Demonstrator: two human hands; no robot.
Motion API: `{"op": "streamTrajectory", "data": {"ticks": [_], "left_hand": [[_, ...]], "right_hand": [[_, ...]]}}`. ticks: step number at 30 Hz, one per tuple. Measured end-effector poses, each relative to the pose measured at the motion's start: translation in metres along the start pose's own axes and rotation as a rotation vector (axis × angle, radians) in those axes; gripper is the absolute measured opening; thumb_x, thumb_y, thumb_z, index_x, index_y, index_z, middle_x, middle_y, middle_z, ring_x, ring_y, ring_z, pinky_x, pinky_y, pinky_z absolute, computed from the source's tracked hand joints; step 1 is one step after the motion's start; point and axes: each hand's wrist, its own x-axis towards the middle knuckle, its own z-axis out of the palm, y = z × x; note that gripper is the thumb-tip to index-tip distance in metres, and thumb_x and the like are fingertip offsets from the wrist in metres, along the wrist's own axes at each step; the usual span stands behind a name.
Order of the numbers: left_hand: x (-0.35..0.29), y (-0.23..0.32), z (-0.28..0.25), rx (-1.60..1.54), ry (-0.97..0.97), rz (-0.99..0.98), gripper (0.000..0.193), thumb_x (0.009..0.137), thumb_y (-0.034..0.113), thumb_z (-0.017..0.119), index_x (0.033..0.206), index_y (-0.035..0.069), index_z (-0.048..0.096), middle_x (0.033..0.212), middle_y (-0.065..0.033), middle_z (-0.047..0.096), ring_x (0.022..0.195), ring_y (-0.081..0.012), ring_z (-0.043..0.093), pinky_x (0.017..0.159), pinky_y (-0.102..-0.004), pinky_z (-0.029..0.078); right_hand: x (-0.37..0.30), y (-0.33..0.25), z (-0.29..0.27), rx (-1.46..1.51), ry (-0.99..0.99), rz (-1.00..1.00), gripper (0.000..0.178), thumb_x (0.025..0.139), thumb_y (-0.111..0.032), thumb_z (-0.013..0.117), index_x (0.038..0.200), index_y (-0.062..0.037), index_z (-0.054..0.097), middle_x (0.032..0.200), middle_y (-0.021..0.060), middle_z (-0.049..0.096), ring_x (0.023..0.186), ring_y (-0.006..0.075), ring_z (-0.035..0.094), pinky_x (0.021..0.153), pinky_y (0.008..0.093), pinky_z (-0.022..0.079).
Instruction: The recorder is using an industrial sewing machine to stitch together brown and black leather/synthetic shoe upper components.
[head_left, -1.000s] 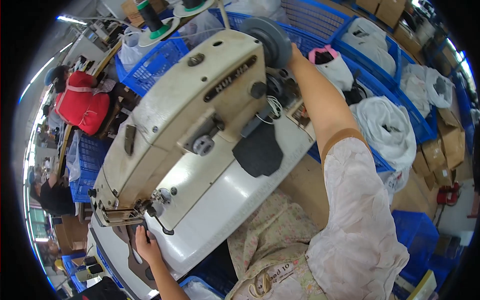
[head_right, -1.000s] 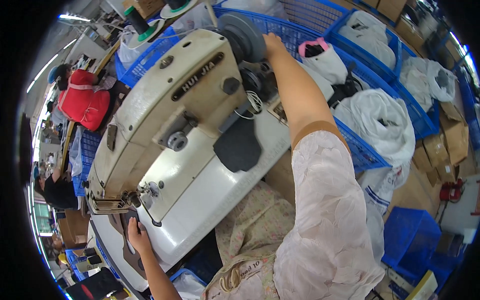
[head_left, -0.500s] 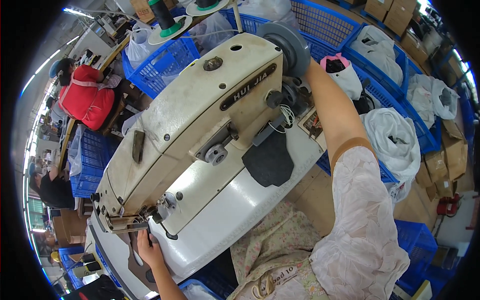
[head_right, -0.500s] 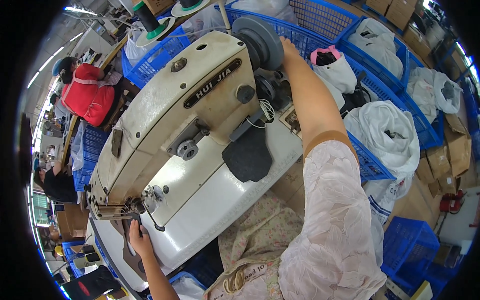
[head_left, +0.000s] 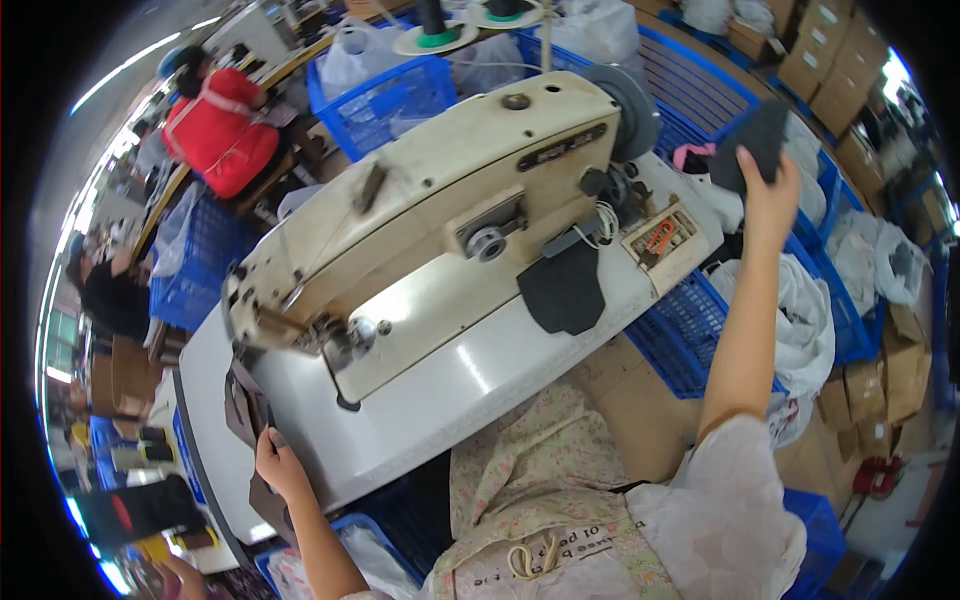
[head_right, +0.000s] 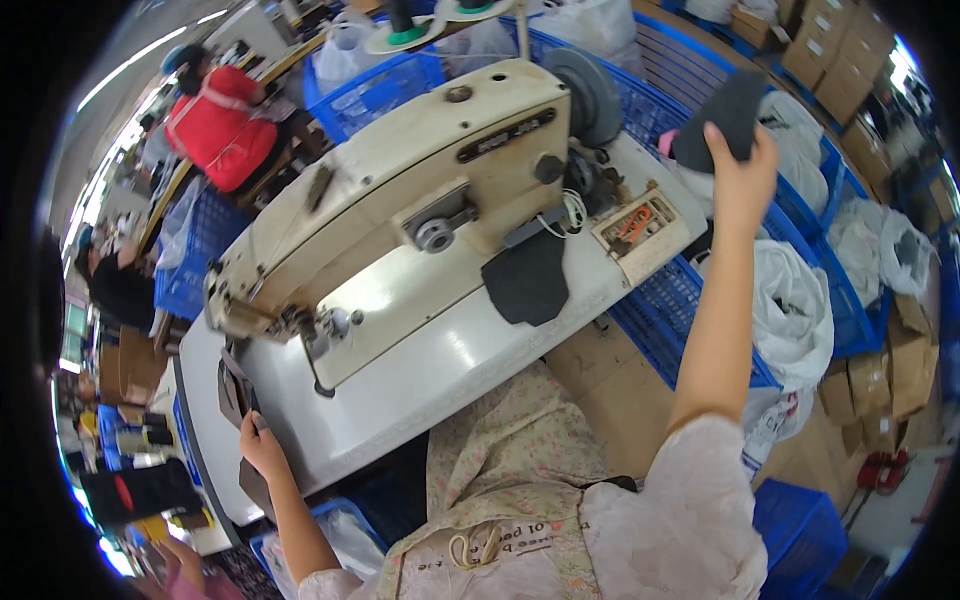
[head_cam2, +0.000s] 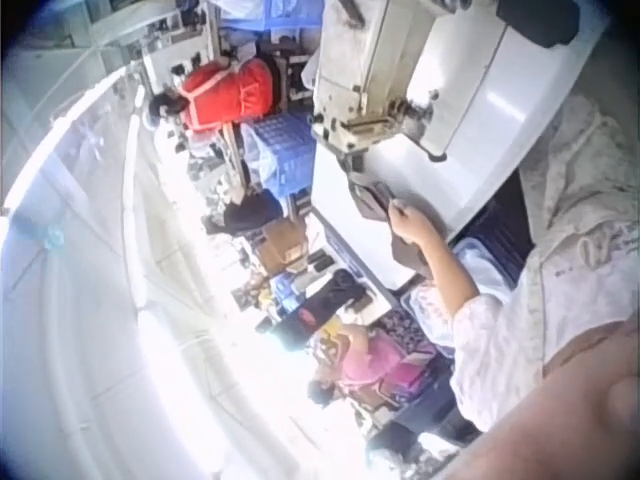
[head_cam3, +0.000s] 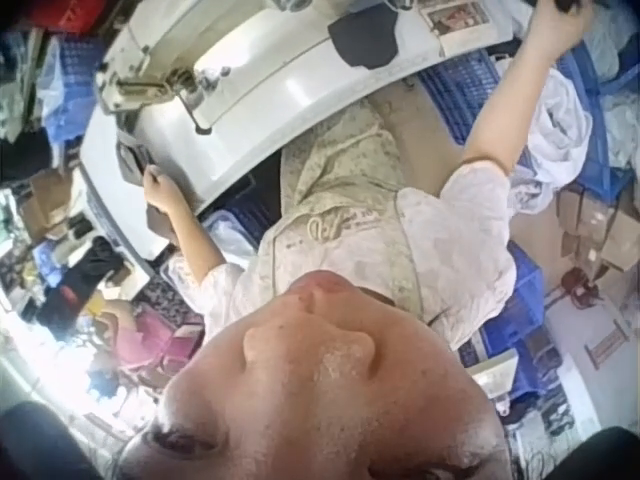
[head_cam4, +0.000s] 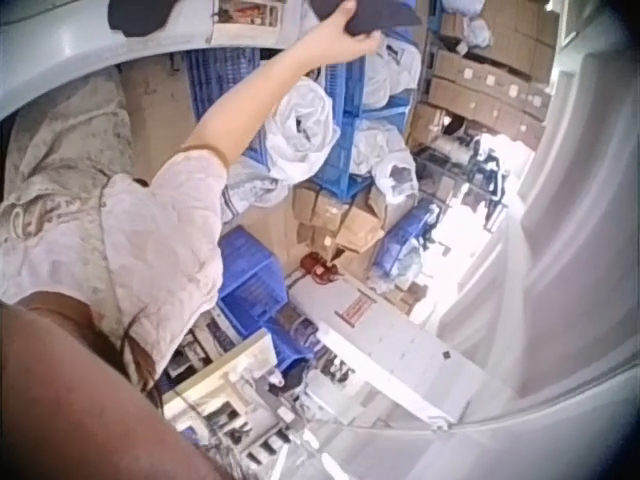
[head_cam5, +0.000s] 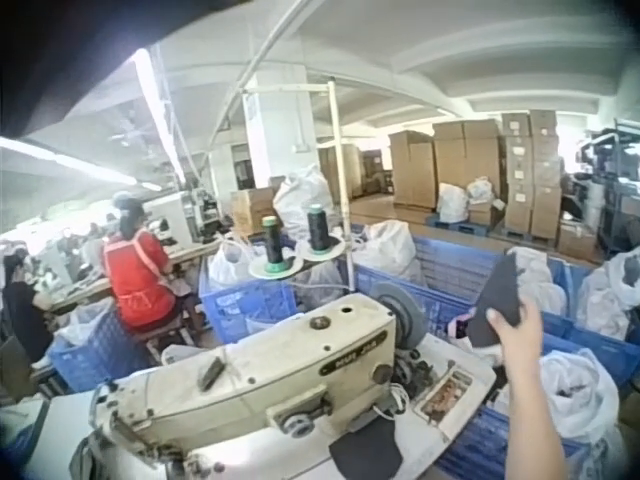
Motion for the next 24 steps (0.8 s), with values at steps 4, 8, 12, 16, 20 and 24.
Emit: {"op": "streamTrajectory", "data": {"ticks": [4, 8, 12, 16, 20, 24], "left_hand": [[-0.047, 0.02, -0.03, -0.236, 0.145, -0.207, 0.029, 0.098, 0.017, 0.058, 0.112, -0.007, 0.067, 0.099, -0.0143, 0.072, 0.088, -0.0179, 0.064, 0.082, -0.03, 0.05], [-0.089, 0.084, -0.017, -0.494, 0.29, -0.24, 0.03, 0.097, 0.014, 0.061, 0.118, -0.005, 0.067, 0.101, -0.0101, 0.071, 0.088, -0.0134, 0.06, 0.083, -0.0274, 0.049], [-0.129, 0.102, -0.019, -0.642, 0.19, -0.232, 0.033, 0.095, 0.005, 0.056, 0.126, -0.006, 0.061, 0.119, -0.0155, 0.067, 0.101, -0.0186, 0.063, 0.092, -0.0296, 0.048], [-0.147, 0.113, -0.013, -0.611, 0.174, 0.036, 0.041, 0.096, 0.004, 0.051, 0.136, -0.003, 0.053, 0.147, -0.0226, 0.046, 0.134, -0.0295, 0.047, 0.112, -0.0368, 0.034], [-0.151, 0.131, -0.018, -0.485, 0.036, 0.13, 0.043, 0.093, 0.007, 0.06, 0.135, -0.003, 0.055, 0.145, -0.0226, 0.047, 0.131, -0.0314, 0.05, 0.11, -0.0365, 0.036], [-0.133, 0.123, -0.038, -0.608, 0.086, 0.287, 0.025, 0.099, 0.01, 0.055, 0.117, -0.004, 0.066, 0.119, -0.0162, 0.067, 0.11, -0.0199, 0.064, 0.097, -0.0321, 0.048]], "right_hand": [[-0.171, -0.161, 0.029, -0.221, -0.471, -0.502, 0.051, 0.09, -0.014, 0.068, 0.137, -0.0015, 0.051, 0.116, 0.0122, 0.068, 0.109, 0.0207, 0.064, 0.094, 0.0348, 0.051], [-0.32, -0.21, 0.087, 0.512, -1.246, -0.222, 0.026, 0.085, -0.007, 0.065, 0.111, -0.0081, 0.07, 0.098, 0.0174, 0.066, 0.087, 0.0342, 0.065, 0.071, 0.0391, 0.052], [-0.42, -0.263, 0.114, 0.668, -1.34, -0.129, 0.028, 0.095, -0.023, 0.059, 0.11, -0.0006, 0.067, 0.091, 0.0141, 0.065, 0.081, 0.0281, 0.064, 0.07, 0.0372, 0.05], [-0.435, -0.275, 0.121, 0.733, -1.427, 0.154, 0.03, 0.097, -0.027, 0.057, 0.099, 0.0023, 0.065, 0.082, 0.0115, 0.061, 0.075, 0.0216, 0.059, 0.07, 0.0349, 0.048], [-0.395, -0.259, 0.136, 0.522, -1.551, 0.019, 0.027, 0.097, -0.023, 0.056, 0.087, 0.002, 0.058, 0.073, 0.013, 0.056, 0.068, 0.0216, 0.054, 0.066, 0.0368, 0.045], [-0.333, -0.218, 0.147, 0.326, -1.654, -0.141, 0.029, 0.095, -0.03, 0.057, 0.099, -0.0024, 0.066, 0.089, 0.0176, 0.068, 0.085, 0.0336, 0.065, 0.08, 0.0412, 0.05]]}}
